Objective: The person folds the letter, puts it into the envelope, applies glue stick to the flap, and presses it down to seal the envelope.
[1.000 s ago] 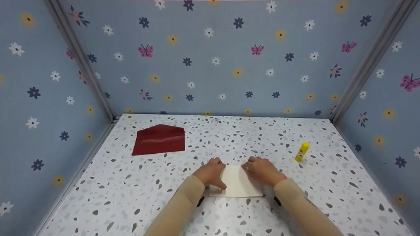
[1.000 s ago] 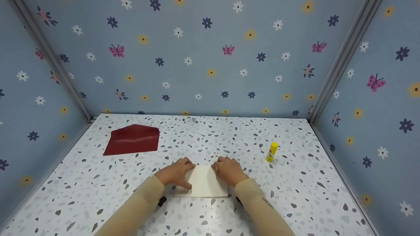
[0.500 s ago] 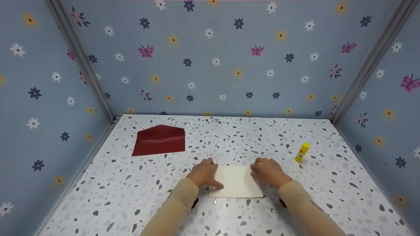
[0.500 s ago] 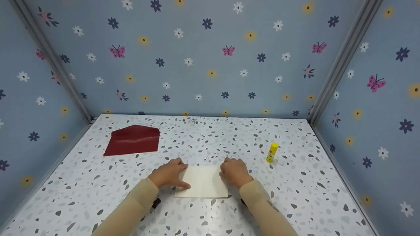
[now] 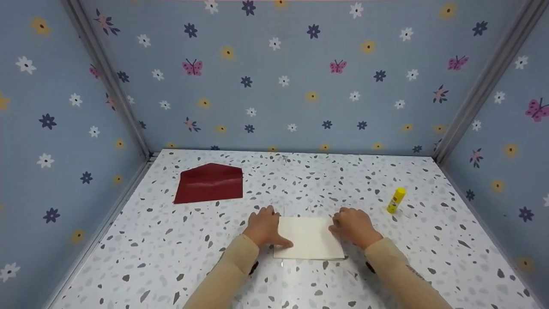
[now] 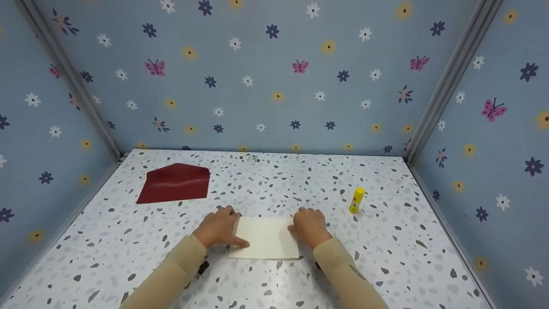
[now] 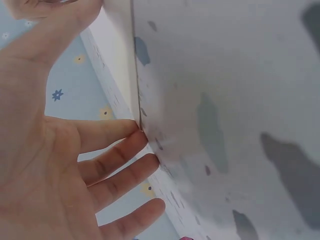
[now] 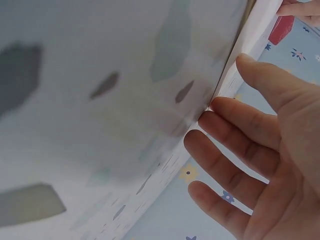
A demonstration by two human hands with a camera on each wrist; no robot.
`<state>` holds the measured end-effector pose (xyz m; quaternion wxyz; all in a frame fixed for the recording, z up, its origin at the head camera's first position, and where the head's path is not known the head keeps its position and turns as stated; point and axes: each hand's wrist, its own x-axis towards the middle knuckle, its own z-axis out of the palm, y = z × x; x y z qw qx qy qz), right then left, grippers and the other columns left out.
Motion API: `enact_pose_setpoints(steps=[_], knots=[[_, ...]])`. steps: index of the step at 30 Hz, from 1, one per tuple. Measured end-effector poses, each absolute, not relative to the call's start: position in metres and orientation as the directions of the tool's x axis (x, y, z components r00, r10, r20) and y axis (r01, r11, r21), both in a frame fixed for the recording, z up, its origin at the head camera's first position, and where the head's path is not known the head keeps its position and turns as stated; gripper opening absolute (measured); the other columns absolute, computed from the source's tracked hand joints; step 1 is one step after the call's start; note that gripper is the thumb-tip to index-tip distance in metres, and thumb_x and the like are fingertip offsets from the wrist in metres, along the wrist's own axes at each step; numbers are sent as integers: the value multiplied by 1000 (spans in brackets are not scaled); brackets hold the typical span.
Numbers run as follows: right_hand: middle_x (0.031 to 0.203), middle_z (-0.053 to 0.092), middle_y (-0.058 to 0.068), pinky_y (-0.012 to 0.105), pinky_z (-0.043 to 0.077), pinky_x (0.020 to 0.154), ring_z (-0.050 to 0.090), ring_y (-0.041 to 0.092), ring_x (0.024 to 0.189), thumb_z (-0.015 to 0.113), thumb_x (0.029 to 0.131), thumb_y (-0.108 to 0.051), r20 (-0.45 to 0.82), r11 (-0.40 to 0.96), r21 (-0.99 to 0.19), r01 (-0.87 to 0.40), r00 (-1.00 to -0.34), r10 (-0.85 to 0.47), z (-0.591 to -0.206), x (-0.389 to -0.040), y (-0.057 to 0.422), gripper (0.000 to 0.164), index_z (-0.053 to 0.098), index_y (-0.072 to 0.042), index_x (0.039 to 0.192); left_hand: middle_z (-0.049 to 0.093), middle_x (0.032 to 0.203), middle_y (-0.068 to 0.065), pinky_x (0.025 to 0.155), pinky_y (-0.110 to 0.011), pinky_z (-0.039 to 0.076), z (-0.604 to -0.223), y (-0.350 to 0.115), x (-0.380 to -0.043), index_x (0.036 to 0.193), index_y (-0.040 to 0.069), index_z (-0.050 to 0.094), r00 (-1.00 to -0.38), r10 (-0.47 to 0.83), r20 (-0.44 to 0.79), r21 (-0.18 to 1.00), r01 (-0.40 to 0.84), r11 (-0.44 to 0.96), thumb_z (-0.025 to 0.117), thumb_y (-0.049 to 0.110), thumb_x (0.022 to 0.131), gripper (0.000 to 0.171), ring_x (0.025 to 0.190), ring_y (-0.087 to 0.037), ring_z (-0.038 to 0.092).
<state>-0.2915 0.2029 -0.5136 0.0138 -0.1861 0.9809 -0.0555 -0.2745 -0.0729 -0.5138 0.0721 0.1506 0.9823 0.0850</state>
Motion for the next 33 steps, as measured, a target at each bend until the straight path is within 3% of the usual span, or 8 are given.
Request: enact_pose_setpoints(steps=[8,18,25,33], knots=[[81,60,-1,39,51,68,53,17,68,77,89,-31,-5,927,-122,-354,-934,-357,-516,-292,204,18,75,-13,87,55,128,-15,94,-50,48,-512,-77,-278,131,1,61,-935,334,-117,205,306,930,82,71,63,100,114,-30,51],[84,60,-1,39,51,70,54,17,70,75,90,-33,-45,936,-145,-319,-943,-329,-515,-292,204,20,75,-13,92,56,107,-9,85,-45,51,-508,-80,-290,119,2,65,-935,324,-142,293,273,916,90,59,60,85,99,-25,50],[84,60,-2,39,51,70,54,17,71,74,91,-34,-58,937,-122,-327,-940,-336,-516,-293,203,21,75,-14,93,55,102,-5,88,-42,49,-508,-82,-298,115,5,68,-935,312,-167,335,244,910,94,53,59,78,98,-23,49],[84,60,-2,39,52,71,55,18,73,74,92,-34,-66,943,-97,-319,-943,-326,-516,-293,203,20,74,-15,92,55,104,-4,91,-43,48,-510,-82,-302,116,7,60,-928,332,-170,399,243,884,95,49,60,79,99,-23,50]])
